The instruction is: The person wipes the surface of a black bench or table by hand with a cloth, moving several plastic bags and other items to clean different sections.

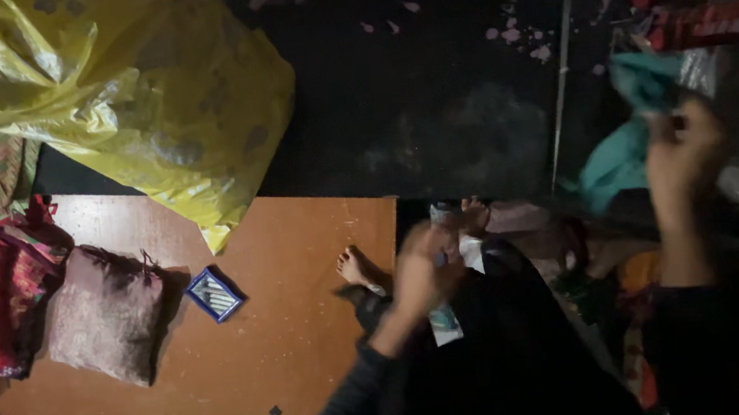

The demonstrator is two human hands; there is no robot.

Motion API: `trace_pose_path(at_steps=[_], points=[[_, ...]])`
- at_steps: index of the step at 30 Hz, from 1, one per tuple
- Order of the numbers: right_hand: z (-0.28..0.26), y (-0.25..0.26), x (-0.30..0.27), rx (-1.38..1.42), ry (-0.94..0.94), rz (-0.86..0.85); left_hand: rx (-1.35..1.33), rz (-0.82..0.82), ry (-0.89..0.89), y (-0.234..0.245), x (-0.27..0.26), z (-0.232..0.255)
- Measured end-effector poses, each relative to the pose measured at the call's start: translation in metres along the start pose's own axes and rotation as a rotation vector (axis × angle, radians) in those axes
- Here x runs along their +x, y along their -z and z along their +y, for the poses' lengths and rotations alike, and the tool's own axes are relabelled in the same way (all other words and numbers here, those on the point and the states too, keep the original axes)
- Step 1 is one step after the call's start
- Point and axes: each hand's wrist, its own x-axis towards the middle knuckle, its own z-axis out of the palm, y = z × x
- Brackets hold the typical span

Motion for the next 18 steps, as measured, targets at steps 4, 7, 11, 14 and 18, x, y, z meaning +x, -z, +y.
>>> trace_pose_path(at_steps=[4, 7, 11, 14, 18], points=[[-0.047, -0.017, 0.053, 0.163, 0.421, 0.130, -0.298, -0.792, 0.172, -0.078, -0.030, 0.030], [-0.049, -0.045, 0.128, -0.001, 0.508, 0.167, -0.183, -0.968, 0.149, -0.100, -0.040, 0.023], [-0.038, -0.109, 0.188, -0.082, 0.447, -0.037, -0.058, -0.868, 0.174, -0.103, -0.044, 0.002], [-0.033, -0.158, 0.207, -0.091, 0.436, -0.187, -0.072, -0.603, 0.157, -0.098, -0.052, -0.013], [-0.040, -0.210, 0.213, -0.048, 0.470, -0.303, -0.078, -0.495, 0.255, -0.096, -0.067, -0.021]])
